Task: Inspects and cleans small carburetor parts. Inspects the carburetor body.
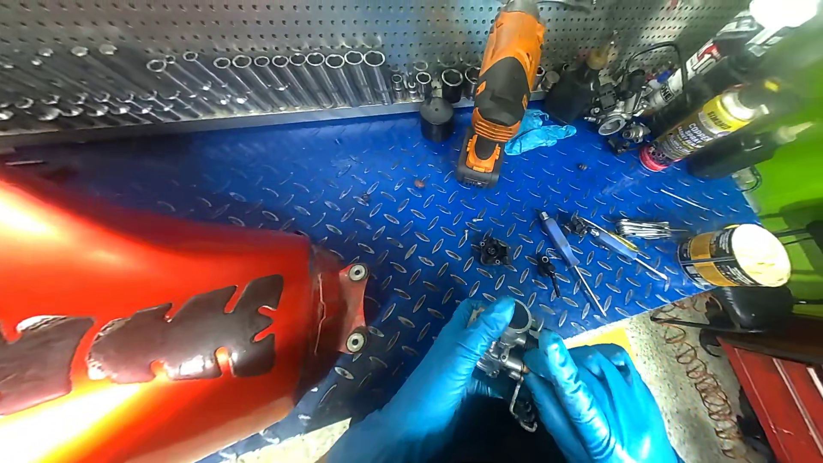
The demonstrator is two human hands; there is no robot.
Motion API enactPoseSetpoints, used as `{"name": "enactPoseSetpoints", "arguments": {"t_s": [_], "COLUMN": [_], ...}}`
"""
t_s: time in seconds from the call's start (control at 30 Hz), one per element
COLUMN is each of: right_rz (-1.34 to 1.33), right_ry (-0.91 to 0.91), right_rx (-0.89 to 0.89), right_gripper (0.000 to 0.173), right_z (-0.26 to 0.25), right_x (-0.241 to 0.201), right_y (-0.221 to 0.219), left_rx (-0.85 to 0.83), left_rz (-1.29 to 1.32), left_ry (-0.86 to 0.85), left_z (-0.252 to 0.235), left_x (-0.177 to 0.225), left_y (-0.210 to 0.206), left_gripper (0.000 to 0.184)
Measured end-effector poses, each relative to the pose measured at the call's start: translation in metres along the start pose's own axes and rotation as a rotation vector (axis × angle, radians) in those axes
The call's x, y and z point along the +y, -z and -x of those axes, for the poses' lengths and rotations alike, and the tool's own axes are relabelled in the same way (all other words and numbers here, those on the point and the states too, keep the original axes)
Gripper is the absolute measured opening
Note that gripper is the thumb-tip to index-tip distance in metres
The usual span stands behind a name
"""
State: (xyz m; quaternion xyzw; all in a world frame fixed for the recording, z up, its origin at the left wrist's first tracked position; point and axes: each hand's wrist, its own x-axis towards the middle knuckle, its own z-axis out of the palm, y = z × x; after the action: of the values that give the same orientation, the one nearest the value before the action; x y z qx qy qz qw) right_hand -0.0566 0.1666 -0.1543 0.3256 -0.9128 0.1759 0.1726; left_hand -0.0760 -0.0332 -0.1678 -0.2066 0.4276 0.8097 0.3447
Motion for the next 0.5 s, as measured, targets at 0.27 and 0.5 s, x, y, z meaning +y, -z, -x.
{"name": "enactPoseSetpoints", "arguments": {"t_s": [0.27,0.5], "right_rz": [-0.876,-0.983], "right_ry": [-0.474,-0.744], "right_rx": [0.005,-0.243], "right_gripper": [0.115,0.106], "right_z": [0.011,0.006], "right_x": [0.01,0.001], "right_y": [-0.002,0.007], "left_rx": [-0.066,-0.142], "left_rz": [0.052,-0.141], "left_ry": [-0.058,-0.267], "left_z": [0.012,0.009], "left_x": [0.003,-0.03], "left_y": [-0.008,-0.009], "left_gripper": [0.048,0.08]}}
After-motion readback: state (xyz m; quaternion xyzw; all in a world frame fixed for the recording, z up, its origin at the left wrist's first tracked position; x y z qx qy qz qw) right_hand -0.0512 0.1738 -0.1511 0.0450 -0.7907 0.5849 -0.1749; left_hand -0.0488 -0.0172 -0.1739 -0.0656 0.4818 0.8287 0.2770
